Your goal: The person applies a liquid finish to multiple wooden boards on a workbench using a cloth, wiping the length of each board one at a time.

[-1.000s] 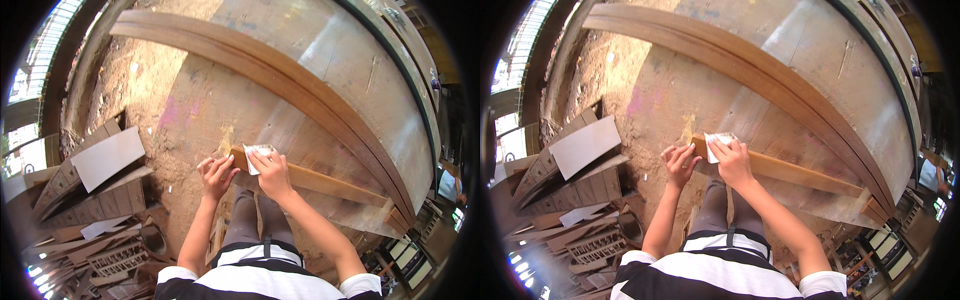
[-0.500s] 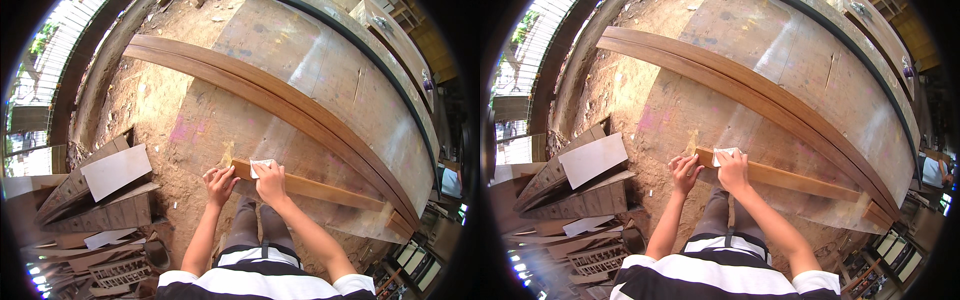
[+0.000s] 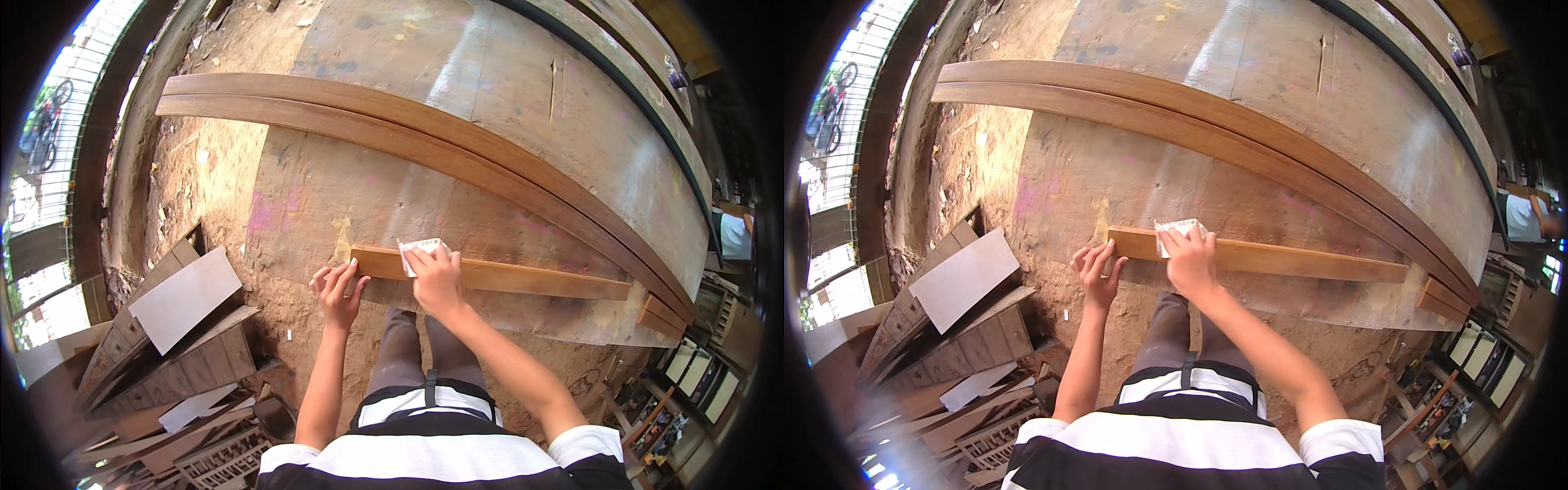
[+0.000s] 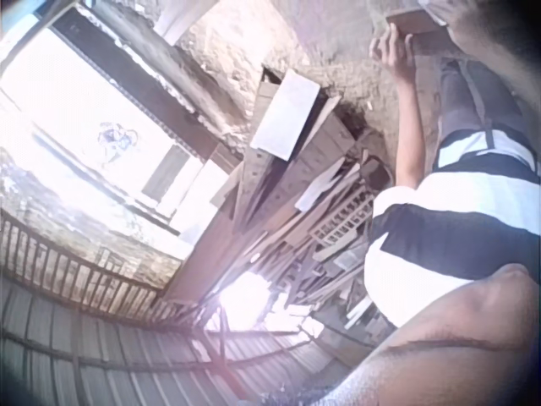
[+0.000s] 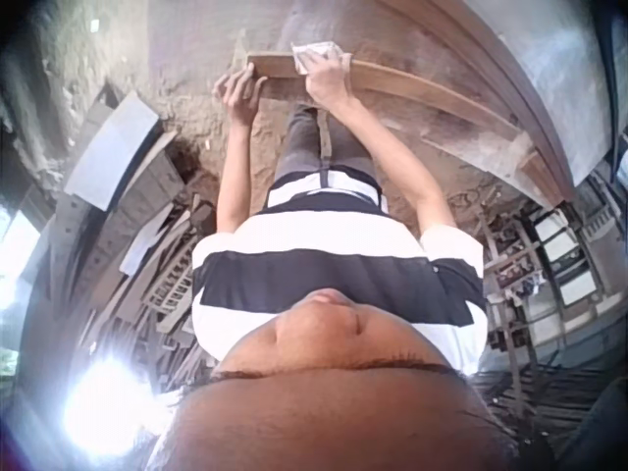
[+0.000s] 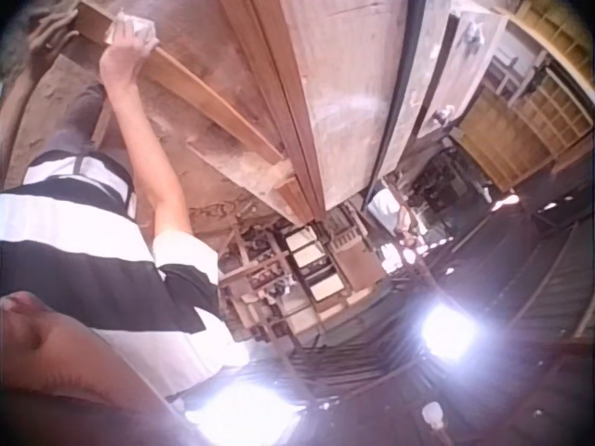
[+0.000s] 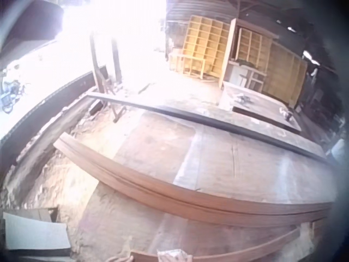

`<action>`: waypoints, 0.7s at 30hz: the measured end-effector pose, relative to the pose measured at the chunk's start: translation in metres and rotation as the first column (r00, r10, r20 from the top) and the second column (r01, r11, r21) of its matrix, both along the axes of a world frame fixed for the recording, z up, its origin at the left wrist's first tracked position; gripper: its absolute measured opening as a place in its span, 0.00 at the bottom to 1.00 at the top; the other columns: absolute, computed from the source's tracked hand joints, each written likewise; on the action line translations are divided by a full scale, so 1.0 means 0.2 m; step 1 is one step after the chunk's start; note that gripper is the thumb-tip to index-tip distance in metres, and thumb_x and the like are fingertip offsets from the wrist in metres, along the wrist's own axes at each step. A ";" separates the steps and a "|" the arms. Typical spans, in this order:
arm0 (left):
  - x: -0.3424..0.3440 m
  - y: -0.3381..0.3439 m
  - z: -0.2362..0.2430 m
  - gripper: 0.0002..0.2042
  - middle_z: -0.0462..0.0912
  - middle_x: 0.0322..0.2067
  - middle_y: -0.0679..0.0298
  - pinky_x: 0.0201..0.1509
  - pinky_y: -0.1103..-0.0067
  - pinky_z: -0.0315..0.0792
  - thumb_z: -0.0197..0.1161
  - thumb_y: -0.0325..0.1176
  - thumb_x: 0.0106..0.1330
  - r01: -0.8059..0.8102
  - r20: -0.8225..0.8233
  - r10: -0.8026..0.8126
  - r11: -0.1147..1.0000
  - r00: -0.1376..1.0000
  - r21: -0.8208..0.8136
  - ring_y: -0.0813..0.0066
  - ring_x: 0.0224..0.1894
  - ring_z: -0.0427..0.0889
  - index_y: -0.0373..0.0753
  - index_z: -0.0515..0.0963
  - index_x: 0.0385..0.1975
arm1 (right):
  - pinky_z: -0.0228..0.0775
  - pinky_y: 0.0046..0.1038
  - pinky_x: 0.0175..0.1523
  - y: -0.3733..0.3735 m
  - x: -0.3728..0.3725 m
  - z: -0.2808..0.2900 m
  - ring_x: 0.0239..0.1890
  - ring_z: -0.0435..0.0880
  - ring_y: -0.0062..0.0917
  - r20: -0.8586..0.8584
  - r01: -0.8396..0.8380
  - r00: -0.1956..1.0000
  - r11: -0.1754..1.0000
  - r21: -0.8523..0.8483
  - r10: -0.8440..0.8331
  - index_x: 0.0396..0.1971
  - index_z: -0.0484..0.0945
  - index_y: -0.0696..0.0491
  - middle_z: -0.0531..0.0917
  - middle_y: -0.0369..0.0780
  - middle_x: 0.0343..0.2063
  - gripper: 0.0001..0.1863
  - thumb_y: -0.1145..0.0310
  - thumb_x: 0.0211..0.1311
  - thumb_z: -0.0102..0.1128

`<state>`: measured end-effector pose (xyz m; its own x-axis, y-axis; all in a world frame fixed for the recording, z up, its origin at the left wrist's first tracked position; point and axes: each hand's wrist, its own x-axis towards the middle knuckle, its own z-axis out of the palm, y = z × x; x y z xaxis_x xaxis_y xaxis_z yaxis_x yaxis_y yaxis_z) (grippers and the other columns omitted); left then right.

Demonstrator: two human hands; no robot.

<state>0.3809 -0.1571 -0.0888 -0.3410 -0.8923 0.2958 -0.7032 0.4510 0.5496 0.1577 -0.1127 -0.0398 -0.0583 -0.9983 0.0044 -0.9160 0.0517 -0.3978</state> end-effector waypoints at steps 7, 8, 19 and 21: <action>0.02 0.00 -0.03 0.23 0.86 0.44 0.65 0.60 0.67 0.63 0.78 0.33 0.54 0.029 0.013 -0.028 0.999 1.000 -0.030 0.60 0.51 0.75 0.44 0.85 0.52 | 0.63 0.40 0.51 -0.17 0.40 -0.07 0.53 0.77 0.30 0.051 0.025 0.998 0.998 -0.055 -0.022 0.57 0.81 0.50 0.83 0.36 0.56 0.24 0.68 0.60 0.54; 0.02 0.00 -0.02 0.23 0.86 0.44 0.65 0.60 0.67 0.63 0.78 0.33 0.54 0.034 0.014 -0.034 0.999 0.999 -0.028 0.60 0.51 0.75 0.44 0.85 0.52 | 0.63 0.40 0.51 -0.14 0.38 -0.10 0.53 0.77 0.30 0.053 0.030 0.998 0.998 -0.052 -0.027 0.57 0.81 0.50 0.83 0.36 0.56 0.24 0.68 0.60 0.54; 0.00 -0.01 -0.01 0.23 0.87 0.44 0.69 0.60 0.68 0.63 0.78 0.36 0.55 0.026 -0.017 -0.027 1.000 1.000 -0.010 0.64 0.51 0.75 0.46 0.85 0.53 | 0.60 0.38 0.50 0.03 0.05 0.00 0.48 0.78 0.28 0.068 0.146 0.988 0.987 -0.063 -0.141 0.45 0.86 0.51 0.87 0.35 0.48 0.17 0.71 0.54 0.59; -0.02 -0.01 -0.01 0.23 0.87 0.44 0.67 0.60 0.67 0.64 0.78 0.35 0.56 0.031 -0.027 -0.032 0.999 0.999 -0.014 0.63 0.51 0.75 0.45 0.84 0.54 | 0.63 0.44 0.54 -0.04 0.23 -0.07 0.50 0.78 0.33 0.030 0.102 0.995 0.991 -0.083 -0.100 0.49 0.84 0.53 0.85 0.37 0.47 0.18 0.68 0.59 0.56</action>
